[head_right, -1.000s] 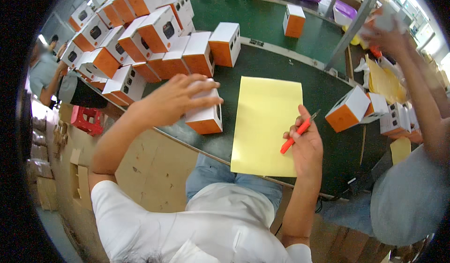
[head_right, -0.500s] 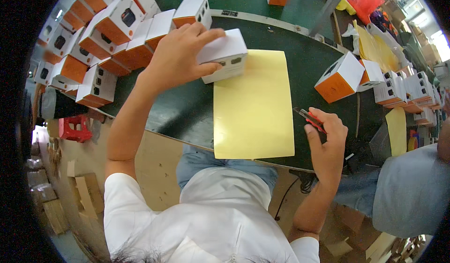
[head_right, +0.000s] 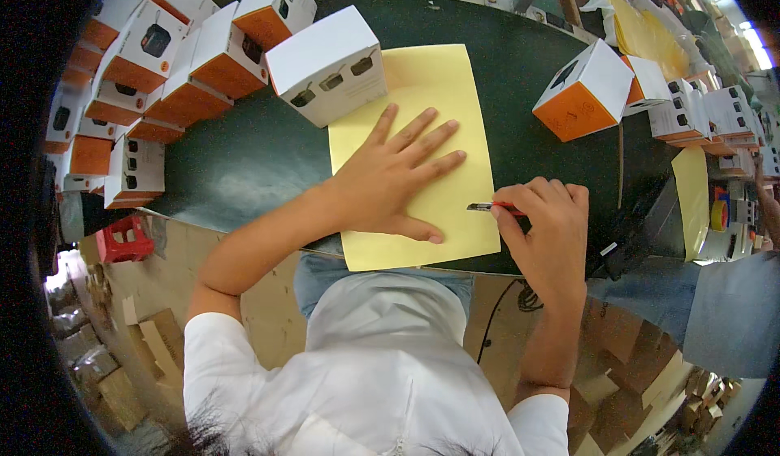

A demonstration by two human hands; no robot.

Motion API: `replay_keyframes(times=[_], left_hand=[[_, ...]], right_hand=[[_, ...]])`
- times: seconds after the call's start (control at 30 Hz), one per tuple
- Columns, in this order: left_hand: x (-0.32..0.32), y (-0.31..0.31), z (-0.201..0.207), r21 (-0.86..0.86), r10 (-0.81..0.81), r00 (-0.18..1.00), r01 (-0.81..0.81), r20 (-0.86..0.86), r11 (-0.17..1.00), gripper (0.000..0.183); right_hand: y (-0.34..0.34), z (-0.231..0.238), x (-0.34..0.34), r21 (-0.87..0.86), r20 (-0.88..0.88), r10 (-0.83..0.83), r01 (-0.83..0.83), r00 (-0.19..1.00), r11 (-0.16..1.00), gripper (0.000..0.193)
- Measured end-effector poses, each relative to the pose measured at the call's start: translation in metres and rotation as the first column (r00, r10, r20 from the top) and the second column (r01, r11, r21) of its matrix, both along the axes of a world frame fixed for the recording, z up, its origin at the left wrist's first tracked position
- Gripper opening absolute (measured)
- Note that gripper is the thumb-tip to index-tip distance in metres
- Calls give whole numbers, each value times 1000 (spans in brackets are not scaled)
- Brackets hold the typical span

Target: The recorder is using a tool to apply or remove labels and organize orange and white boxes on an assembly line.

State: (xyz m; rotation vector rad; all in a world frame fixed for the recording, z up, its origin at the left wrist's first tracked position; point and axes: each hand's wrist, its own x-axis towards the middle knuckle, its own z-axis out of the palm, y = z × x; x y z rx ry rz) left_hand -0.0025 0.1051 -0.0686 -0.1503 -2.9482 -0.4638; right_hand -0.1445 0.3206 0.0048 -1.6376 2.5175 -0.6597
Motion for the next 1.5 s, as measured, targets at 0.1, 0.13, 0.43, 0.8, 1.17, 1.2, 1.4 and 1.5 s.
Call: replay_keyframes(times=[0.1, 0.13, 0.43, 0.8, 1.17, 1.2, 1.4, 1.5], left_hand=[[0, 0, -1, 16, -4, 1000, 4, -18, 1000, 106], [0, 1, -2, 22, -6, 1000, 6, -15, 1000, 106], [1, 1, -2, 19, 5, 1000, -5, -7, 1000, 105], [-1, 3, -1, 28, 10, 1000, -10, -3, 1000, 117], [9, -4, 38, 67, -25, 937, 51, -347, 996, 74], [16, -8, 51, 76, -18, 908, 55, -419, 996, 58], [46, -89, 93, 99, 285, 689, -296, -667, 950, 35], [40, -107, 65, 228, 293, 783, -198, -548, 953, 33]], right_hand=[[-4, -4, -1, 16, 0, -13, 13, 1000, 1000, 8], [-5, -7, -2, 30, -18, -18, 18, 1000, 999, 8], [-3, -7, -2, 134, 35, -4, -1, 999, 991, 15], [-8, -8, 5, 175, -19, -71, 73, 997, 982, 30], [-26, 22, -1, -167, 192, -213, 245, 958, 955, 27], [-33, 25, -2, -185, 188, -194, 229, 963, 956, 27], [-93, 42, -1, -248, 255, -68, 133, 964, 960, 29], [-121, 41, 0, -303, 69, -30, 49, 997, 952, 31]])
